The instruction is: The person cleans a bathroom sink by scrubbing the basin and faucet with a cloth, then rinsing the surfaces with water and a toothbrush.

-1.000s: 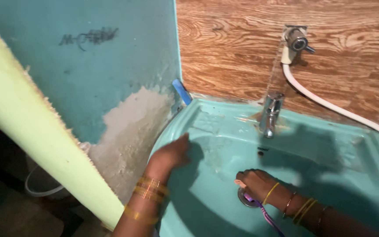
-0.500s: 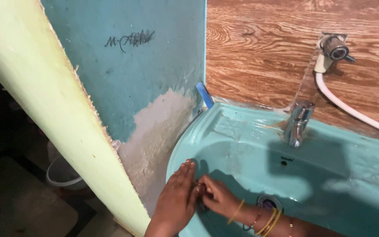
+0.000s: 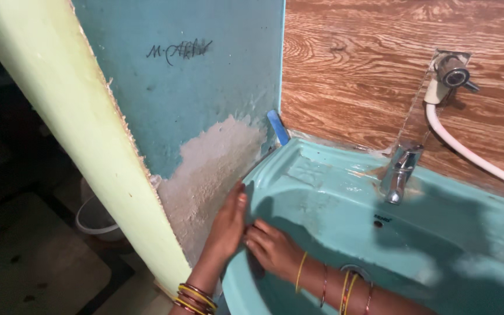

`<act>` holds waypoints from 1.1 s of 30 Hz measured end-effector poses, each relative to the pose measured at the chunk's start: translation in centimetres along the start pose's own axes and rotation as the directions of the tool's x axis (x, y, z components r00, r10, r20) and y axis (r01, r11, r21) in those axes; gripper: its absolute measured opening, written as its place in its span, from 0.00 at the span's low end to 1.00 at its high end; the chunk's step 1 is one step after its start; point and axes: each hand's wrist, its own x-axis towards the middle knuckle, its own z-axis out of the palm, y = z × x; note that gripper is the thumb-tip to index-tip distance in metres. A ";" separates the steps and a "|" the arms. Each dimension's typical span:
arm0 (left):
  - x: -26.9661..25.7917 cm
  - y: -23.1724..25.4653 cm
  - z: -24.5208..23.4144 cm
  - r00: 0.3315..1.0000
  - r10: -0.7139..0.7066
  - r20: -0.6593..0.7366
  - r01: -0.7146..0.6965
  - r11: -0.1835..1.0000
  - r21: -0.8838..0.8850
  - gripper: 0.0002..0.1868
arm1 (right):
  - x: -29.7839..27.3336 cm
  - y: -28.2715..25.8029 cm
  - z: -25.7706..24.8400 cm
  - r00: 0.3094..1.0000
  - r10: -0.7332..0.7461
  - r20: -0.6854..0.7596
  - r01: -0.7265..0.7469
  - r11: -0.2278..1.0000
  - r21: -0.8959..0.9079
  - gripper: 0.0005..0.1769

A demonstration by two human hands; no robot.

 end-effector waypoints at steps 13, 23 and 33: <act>1.9 -3.9 0.1 0.980 0.001 -0.201 -0.065 0.949 -0.310 0.37 | 7.8 3.3 -0.3 0.938 0.204 0.280 -0.172 0.976 -0.137 0.09; 0.3 -0.2 0.1 0.983 0.180 0.047 -0.185 0.970 0.160 0.33 | 7.6 5.9 -2.5 0.981 0.177 0.081 -0.128 0.900 -0.417 0.11; 5.6 -1.6 2.8 0.954 0.095 0.284 -0.274 0.662 0.698 0.48 | 3.5 13.1 -14.3 0.662 0.740 -0.119 -0.570 0.394 -0.721 0.27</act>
